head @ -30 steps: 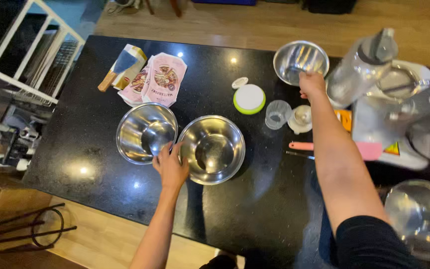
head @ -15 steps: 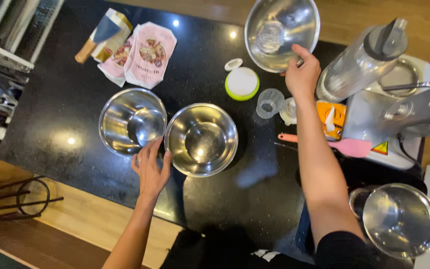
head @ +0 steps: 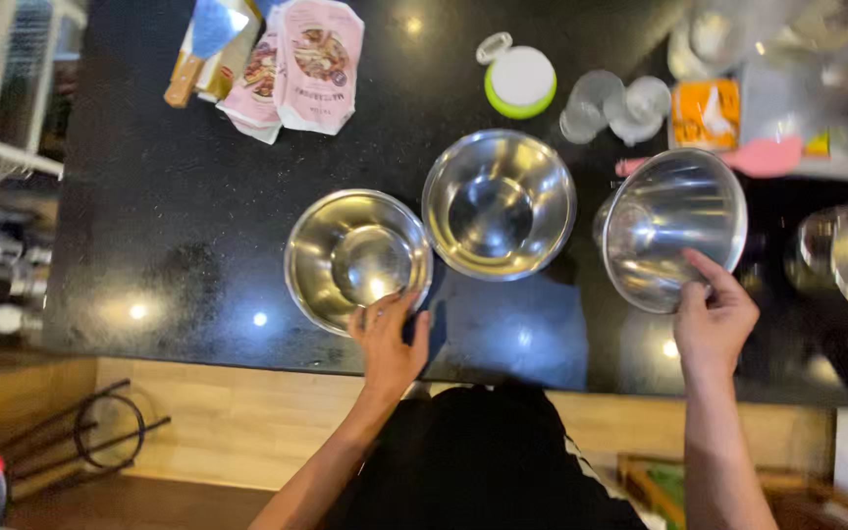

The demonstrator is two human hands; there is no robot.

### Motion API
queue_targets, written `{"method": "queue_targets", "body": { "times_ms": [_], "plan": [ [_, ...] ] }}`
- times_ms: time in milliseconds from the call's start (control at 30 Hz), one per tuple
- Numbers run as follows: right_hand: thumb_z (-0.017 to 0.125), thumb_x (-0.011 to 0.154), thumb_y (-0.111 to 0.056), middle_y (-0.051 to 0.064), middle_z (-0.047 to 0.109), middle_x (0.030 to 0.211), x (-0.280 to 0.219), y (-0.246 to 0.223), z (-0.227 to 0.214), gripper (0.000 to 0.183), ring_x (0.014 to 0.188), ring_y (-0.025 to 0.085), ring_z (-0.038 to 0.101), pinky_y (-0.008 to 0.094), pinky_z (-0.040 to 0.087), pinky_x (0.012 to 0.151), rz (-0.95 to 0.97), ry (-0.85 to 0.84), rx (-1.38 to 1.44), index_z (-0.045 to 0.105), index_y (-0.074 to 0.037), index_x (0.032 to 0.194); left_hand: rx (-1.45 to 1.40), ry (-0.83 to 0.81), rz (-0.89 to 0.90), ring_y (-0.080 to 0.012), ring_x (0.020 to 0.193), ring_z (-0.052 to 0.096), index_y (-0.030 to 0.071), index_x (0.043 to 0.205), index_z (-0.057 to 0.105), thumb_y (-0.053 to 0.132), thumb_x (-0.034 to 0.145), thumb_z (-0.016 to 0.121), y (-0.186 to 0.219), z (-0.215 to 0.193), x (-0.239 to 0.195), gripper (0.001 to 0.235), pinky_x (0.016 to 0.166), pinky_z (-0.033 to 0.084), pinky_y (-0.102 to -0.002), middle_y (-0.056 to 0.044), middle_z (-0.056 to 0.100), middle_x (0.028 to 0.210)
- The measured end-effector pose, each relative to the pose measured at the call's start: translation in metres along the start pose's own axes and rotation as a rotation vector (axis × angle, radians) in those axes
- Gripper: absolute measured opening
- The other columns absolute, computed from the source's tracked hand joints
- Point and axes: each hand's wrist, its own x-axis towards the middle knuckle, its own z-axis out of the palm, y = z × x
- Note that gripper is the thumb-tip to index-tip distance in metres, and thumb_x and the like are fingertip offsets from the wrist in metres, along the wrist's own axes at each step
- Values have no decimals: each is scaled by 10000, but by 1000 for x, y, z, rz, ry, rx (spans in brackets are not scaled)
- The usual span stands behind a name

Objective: The person arranges stainless steel bowls and utensils on a countertop, then uses a scraper to cut and transfer portions of mascarpone cheese from a pouch into a bowl. They also wipe the inside of a bowl with a paper towel.

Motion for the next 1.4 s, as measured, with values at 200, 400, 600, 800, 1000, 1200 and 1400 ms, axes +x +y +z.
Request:
{"method": "queue_targets", "body": {
  "times_ms": [200,400,600,800,1000,1200,1400],
  "plan": [
    [575,966,33,-14,711,1036,-91,32,1,353,722,-4,547,179,436,629,-44,132,-112,725,-29,1279,-176,-463,18,-207,1047,639,183,1335,672,239,972,698,-1,-27,11,368,1099,291,-540,-7,740,1017],
    [602,930,-37,-59,592,778,-142,48,20,384,575,31,415,226,349,519,85,118,-174,721,-103,1290,143,-417,510,-309,1196,500,255,1289,714,87,592,758,-16,12,90,718,953,355,-508,-62,578,1436],
    [614,893,-76,-54,474,625,-167,47,27,405,528,46,421,238,364,489,162,74,-199,736,-129,1276,280,-579,528,-285,1198,491,255,1090,777,422,581,931,-25,11,146,557,987,329,-564,43,623,1243],
    [606,891,-85,-26,510,581,-164,41,39,399,500,61,447,261,388,483,170,21,-188,738,-141,1263,358,-400,409,-306,1231,481,204,1093,789,537,445,953,-19,8,144,747,979,316,-571,-37,606,1298],
    [613,891,-96,74,567,568,-141,36,56,397,484,107,486,309,422,489,146,-49,-220,743,-169,1259,360,-338,231,-375,1287,423,183,1064,795,664,494,924,-18,20,136,757,1028,265,-595,-94,574,1356],
    [626,888,-107,121,642,625,-121,34,70,376,500,172,593,348,501,541,78,-85,-238,725,-162,1247,304,-187,207,-399,1405,373,144,1042,787,706,533,887,-33,30,136,765,1140,214,-598,-144,558,1419],
    [633,893,-91,163,682,769,-111,36,82,366,544,221,608,374,512,565,-30,-128,-214,714,-147,1245,356,-211,127,-438,1432,324,110,1009,789,710,557,894,-46,34,146,758,1133,156,-630,-189,528,1454]
  ]
}}
